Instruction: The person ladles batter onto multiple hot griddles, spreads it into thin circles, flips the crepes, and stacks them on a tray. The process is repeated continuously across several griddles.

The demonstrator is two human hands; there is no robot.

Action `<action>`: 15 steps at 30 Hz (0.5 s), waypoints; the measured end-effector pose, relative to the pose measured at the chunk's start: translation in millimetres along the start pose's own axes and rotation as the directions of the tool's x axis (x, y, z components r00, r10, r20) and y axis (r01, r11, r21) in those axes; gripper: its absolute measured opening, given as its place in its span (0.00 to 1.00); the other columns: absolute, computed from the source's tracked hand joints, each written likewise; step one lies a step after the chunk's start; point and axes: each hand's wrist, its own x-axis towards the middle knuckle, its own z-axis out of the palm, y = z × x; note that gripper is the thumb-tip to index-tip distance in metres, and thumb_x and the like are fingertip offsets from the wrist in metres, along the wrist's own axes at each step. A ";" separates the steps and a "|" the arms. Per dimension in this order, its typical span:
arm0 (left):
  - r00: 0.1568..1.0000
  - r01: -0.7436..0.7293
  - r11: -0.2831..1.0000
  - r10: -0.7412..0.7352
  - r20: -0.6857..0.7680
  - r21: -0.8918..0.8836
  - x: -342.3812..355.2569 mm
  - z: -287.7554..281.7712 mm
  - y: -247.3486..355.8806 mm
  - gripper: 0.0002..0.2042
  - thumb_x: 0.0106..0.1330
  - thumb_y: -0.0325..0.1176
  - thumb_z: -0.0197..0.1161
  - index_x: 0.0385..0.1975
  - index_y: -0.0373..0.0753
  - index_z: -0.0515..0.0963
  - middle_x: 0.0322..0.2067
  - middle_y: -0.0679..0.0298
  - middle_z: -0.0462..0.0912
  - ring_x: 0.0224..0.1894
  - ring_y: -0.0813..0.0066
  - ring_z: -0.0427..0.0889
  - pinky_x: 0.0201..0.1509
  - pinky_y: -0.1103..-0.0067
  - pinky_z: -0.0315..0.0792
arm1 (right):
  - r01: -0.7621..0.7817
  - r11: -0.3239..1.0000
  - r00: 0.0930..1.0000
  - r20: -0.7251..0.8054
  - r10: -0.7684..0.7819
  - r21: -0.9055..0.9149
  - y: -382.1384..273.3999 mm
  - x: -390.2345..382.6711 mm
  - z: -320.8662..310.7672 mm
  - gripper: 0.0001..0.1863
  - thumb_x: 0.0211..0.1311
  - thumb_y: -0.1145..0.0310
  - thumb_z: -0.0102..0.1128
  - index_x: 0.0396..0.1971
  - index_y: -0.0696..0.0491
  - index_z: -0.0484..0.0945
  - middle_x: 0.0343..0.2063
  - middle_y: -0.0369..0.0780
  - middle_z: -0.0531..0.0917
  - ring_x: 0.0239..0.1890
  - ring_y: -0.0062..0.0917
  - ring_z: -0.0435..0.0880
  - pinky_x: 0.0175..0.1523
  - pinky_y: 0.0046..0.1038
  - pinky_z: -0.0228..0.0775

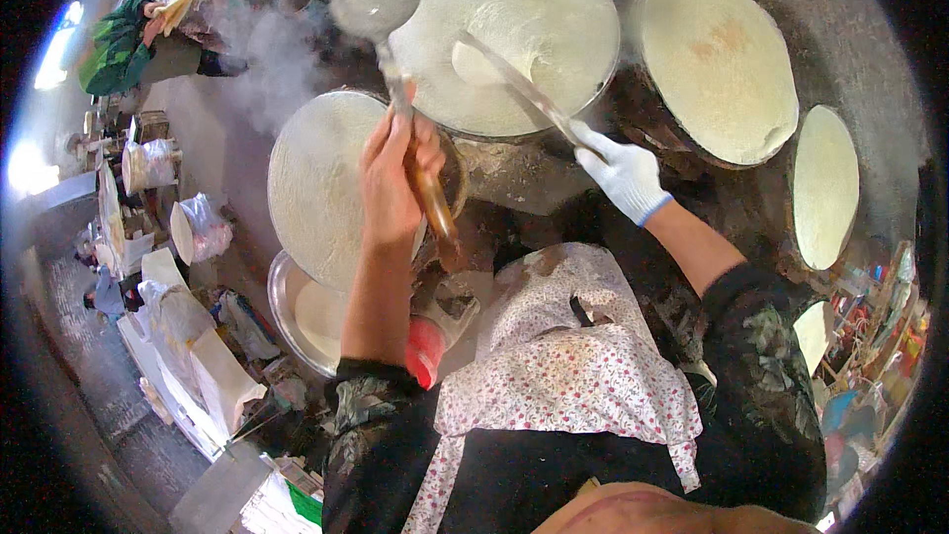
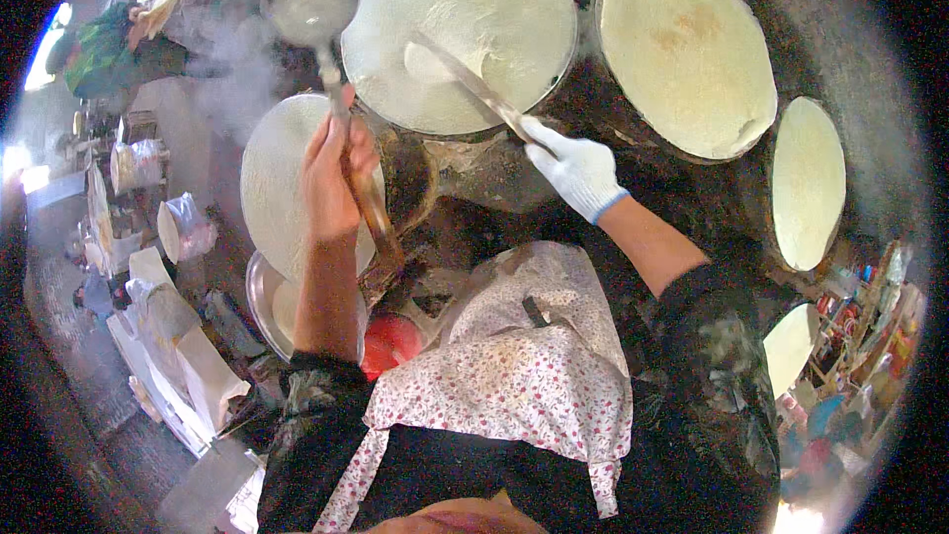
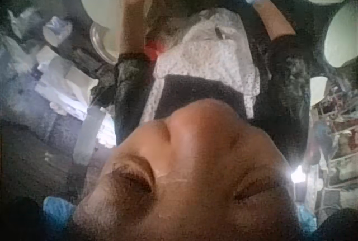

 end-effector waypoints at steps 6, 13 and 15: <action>0.981 0.132 0.991 -0.125 -0.150 0.036 -1.8 8.8 -15.3 0.10 0.82 0.33 0.52 0.54 0.39 0.75 0.32 0.68 0.75 0.25 0.84 0.70 0.26 0.83 0.68 | -0.064 0.989 0.998 0.026 0.061 0.132 15.1 -24.8 5.4 0.23 0.72 0.63 0.66 0.65 0.47 0.80 0.58 0.42 0.86 0.59 0.27 0.86 0.62 0.25 0.75; 0.914 0.244 0.951 -0.291 -0.283 -0.192 -37.8 22.0 -46.0 0.07 0.81 0.31 0.51 0.50 0.39 0.74 0.31 0.65 0.74 0.24 0.80 0.70 0.23 0.81 0.66 | -0.130 0.951 0.989 0.108 0.103 0.282 -4.9 1.2 19.3 0.22 0.71 0.54 0.65 0.63 0.38 0.82 0.55 0.40 0.87 0.55 0.30 0.88 0.58 0.26 0.78; 0.887 0.258 0.917 -0.349 -0.302 -0.304 -36.7 30.8 -54.9 0.04 0.79 0.29 0.52 0.44 0.37 0.72 0.30 0.65 0.72 0.22 0.78 0.69 0.22 0.80 0.66 | -0.169 0.918 0.976 0.192 0.105 0.358 -11.5 -1.1 28.8 0.24 0.72 0.62 0.67 0.66 0.48 0.80 0.55 0.38 0.89 0.55 0.19 0.86 0.62 0.22 0.74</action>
